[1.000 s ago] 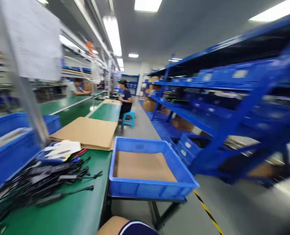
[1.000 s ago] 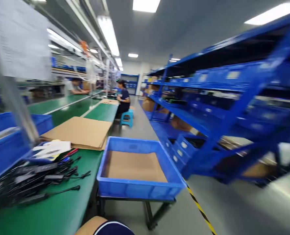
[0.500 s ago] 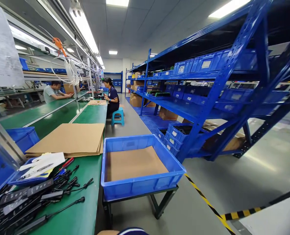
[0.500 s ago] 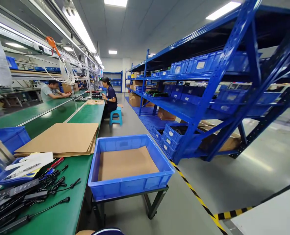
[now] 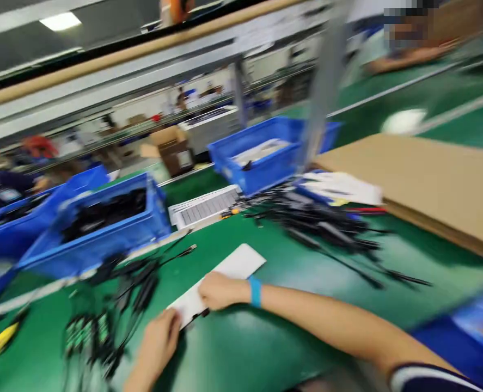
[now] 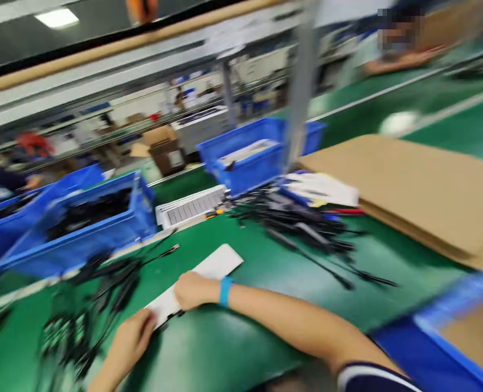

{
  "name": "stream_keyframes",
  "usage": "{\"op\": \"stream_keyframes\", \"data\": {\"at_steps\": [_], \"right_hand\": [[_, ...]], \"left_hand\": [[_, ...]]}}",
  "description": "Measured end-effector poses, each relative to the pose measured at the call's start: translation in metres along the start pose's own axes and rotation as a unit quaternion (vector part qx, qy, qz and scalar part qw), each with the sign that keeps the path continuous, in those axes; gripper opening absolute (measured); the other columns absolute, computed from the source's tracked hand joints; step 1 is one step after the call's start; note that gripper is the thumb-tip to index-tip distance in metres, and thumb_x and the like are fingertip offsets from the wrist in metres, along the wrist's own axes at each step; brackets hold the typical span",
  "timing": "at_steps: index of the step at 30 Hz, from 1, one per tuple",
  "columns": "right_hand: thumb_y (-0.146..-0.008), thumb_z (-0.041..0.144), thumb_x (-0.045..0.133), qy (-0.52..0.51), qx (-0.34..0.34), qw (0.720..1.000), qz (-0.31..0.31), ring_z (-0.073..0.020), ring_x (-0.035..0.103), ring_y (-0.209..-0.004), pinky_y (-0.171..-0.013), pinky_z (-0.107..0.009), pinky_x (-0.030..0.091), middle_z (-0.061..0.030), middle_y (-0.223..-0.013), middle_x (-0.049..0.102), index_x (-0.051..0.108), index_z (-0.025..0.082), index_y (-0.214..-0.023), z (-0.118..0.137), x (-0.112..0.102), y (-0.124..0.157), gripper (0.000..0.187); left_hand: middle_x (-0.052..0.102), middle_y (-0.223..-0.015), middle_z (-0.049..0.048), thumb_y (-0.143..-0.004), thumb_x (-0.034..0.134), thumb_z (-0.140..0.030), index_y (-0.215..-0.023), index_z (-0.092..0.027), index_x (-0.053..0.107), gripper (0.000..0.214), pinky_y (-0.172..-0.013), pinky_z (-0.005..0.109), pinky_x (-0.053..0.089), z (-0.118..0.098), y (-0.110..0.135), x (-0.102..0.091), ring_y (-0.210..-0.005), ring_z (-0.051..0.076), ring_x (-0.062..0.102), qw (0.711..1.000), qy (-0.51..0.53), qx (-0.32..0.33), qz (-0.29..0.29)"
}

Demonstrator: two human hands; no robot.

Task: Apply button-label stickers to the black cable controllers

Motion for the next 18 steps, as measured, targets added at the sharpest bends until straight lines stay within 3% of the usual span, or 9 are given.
{"op": "stream_keyframes", "data": {"at_steps": [2,3,7,10,14,18], "right_hand": [[-0.076,0.007,0.056,0.004,-0.041,0.999,0.022,-0.0190,0.064,-0.069,-0.059,-0.025,0.038,-0.0064,-0.069,0.071,0.069,0.013,-0.066,-0.001,0.007,-0.018,0.018],[-0.076,0.009,0.056,0.000,-0.062,0.998,0.034,-0.0179,0.063,-0.069,-0.059,-0.025,0.038,-0.0061,-0.071,0.072,0.070,0.014,-0.069,-0.004,0.009,-0.024,0.016],[-0.080,0.014,0.051,-0.020,-0.093,0.993,0.066,-0.0151,0.060,-0.065,-0.060,-0.023,0.035,-0.0039,-0.070,0.072,0.069,0.016,-0.070,-0.016,0.016,-0.032,0.020],[-0.085,0.017,0.045,-0.028,-0.076,0.995,0.062,-0.0157,0.060,-0.066,-0.059,-0.024,0.033,-0.0050,-0.074,0.072,0.068,0.016,-0.076,-0.017,0.021,-0.030,0.025],[-0.082,0.015,0.048,-0.040,-0.057,0.995,0.072,-0.0139,0.060,-0.064,-0.057,-0.021,0.034,-0.0017,-0.071,0.071,0.068,0.017,-0.077,-0.014,0.025,-0.027,0.021],[-0.079,0.012,0.051,-0.018,-0.031,0.998,0.048,-0.0148,0.061,-0.064,-0.058,-0.022,0.033,-0.0023,-0.070,0.071,0.068,0.017,-0.073,-0.009,0.028,-0.026,0.019]], "left_hand": [[0.068,-0.085,0.0046,-0.098,0.046,-0.024,-0.089,-0.018,0.067,0.024,-0.073,0.032,0.052,0.019,0.029,-0.004,-0.074,0.016,0.062,0.996,0.015,-0.084,-0.026],[0.070,-0.087,0.0048,-0.097,0.046,-0.022,-0.092,-0.019,0.069,0.024,-0.076,0.031,0.051,0.024,0.035,-0.004,-0.077,0.017,0.063,0.994,0.032,-0.099,-0.033],[0.074,-0.096,0.0012,-0.087,0.063,-0.026,-0.100,-0.022,0.073,0.017,-0.077,0.023,0.047,0.030,0.020,0.004,-0.084,0.016,0.066,0.990,0.106,-0.095,-0.026],[0.076,-0.087,0.0027,-0.088,0.061,-0.024,-0.093,-0.019,0.075,0.016,-0.073,0.023,0.044,0.038,0.008,0.008,-0.077,0.016,0.065,0.985,0.139,-0.098,-0.022],[0.077,-0.081,-0.0018,-0.087,0.060,-0.019,-0.093,-0.021,0.076,0.018,-0.066,0.019,0.043,0.048,0.011,0.007,-0.068,0.012,0.065,0.981,0.185,-0.061,0.008],[0.075,-0.081,-0.0006,-0.086,0.057,-0.013,-0.096,-0.018,0.071,0.018,-0.067,0.018,0.046,0.043,0.018,0.010,-0.070,0.012,0.066,0.979,0.190,-0.067,-0.020]]}}
Point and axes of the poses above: each hand's wrist, its own y-axis away from the middle knuckle, its own x-axis out of the palm, z = x × y, the point moved 3 cm from there along -y, towards the middle knuckle
